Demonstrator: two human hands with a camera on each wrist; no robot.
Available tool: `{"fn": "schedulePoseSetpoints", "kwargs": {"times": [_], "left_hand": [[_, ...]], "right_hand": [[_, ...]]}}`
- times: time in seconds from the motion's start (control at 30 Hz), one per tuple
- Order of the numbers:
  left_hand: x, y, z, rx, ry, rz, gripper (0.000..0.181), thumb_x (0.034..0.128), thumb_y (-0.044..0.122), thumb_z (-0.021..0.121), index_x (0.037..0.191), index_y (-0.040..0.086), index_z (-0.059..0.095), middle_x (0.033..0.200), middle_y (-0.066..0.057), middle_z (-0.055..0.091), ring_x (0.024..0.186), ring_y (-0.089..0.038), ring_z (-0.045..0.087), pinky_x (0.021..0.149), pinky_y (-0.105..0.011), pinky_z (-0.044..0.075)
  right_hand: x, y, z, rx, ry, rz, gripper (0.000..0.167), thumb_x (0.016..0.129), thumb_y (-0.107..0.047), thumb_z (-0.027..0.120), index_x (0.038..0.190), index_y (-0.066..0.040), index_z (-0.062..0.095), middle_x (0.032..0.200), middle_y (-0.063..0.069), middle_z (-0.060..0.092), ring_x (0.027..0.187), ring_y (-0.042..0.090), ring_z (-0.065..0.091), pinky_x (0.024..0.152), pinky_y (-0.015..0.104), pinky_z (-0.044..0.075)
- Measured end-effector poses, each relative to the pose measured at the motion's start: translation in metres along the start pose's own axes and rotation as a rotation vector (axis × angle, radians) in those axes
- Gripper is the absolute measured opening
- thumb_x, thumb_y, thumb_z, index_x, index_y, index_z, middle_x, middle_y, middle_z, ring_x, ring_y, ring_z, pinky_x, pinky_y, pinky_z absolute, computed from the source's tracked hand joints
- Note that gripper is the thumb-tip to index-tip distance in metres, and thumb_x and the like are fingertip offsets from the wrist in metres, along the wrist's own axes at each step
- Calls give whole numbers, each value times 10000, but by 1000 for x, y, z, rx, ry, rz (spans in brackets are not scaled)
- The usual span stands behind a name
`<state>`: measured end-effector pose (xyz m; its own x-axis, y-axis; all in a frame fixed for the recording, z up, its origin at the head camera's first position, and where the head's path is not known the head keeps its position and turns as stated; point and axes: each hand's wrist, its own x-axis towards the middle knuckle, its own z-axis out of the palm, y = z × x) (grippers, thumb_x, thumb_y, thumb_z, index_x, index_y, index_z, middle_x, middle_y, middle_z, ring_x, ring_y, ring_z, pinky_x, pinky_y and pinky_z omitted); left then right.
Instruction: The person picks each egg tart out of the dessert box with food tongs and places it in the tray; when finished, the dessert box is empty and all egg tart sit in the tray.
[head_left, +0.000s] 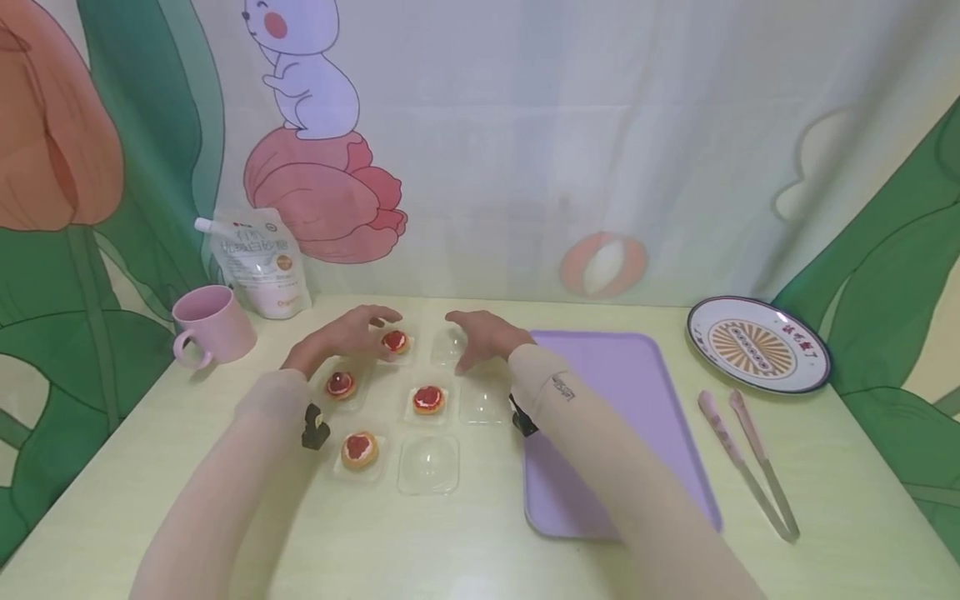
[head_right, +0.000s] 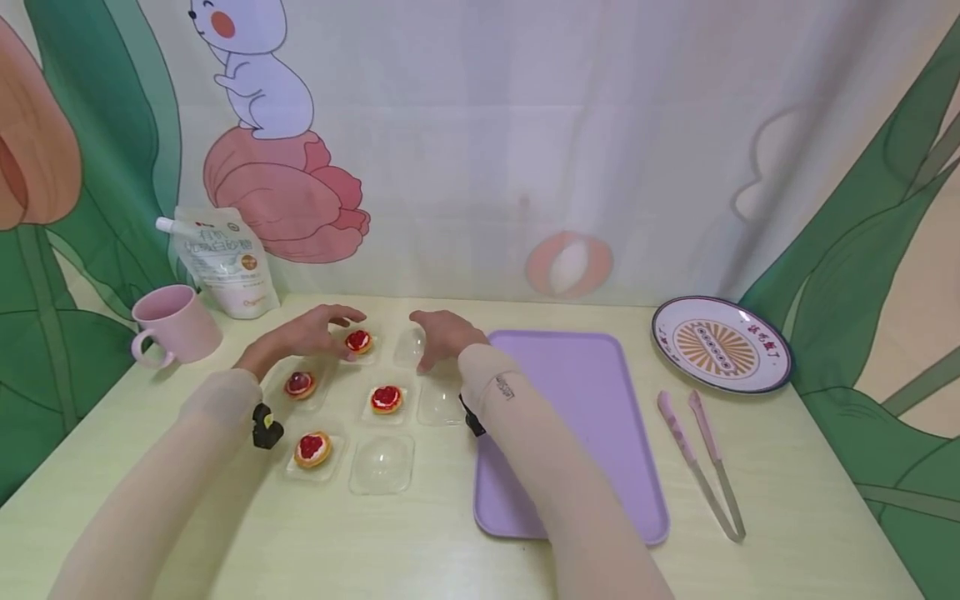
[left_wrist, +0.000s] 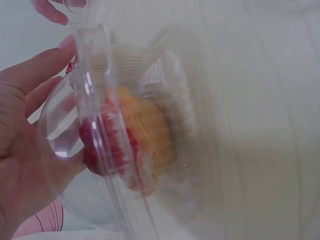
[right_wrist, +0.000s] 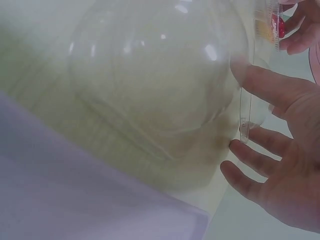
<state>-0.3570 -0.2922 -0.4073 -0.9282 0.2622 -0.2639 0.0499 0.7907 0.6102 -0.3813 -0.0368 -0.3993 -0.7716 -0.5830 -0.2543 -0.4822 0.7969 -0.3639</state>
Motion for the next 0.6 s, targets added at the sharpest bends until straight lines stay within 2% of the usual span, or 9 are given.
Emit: {"fn": "schedulePoseSetpoints", "kwargs": {"times": [0.33, 0.47, 0.6], "left_hand": [[-4, -3, 0, -5, -12, 28, 648, 891, 153, 740, 1473, 109, 458, 1553, -185, 390, 1448, -425, 327, 1128, -616, 351], [-10, -5, -6, -12, 20, 68, 690, 889, 190, 742, 1494, 104, 420, 1581, -186, 338, 1457, -437, 300, 1137, -633, 322], [-25, -11, -19, -40, 87, 123, 713, 884, 209, 754, 1488, 46, 410, 1571, -222, 351, 1448, -459, 311, 1147, -619, 318]], "right_hand": [[6, -1, 3, 12, -7, 30, 952, 790, -243, 854, 1569, -208, 307, 1610, 48, 368, 1491, 268, 335, 1206, 455, 297], [6, 2, 2, 6, 0, 23, 964, 783, -258, 859, 1569, -207, 302, 1599, 55, 386, 1481, 268, 355, 1196, 455, 314], [5, 4, -6, -11, 35, -10, 937, 804, -265, 840, 1566, -179, 303, 1587, 75, 402, 1473, 274, 365, 1202, 428, 308]]}}
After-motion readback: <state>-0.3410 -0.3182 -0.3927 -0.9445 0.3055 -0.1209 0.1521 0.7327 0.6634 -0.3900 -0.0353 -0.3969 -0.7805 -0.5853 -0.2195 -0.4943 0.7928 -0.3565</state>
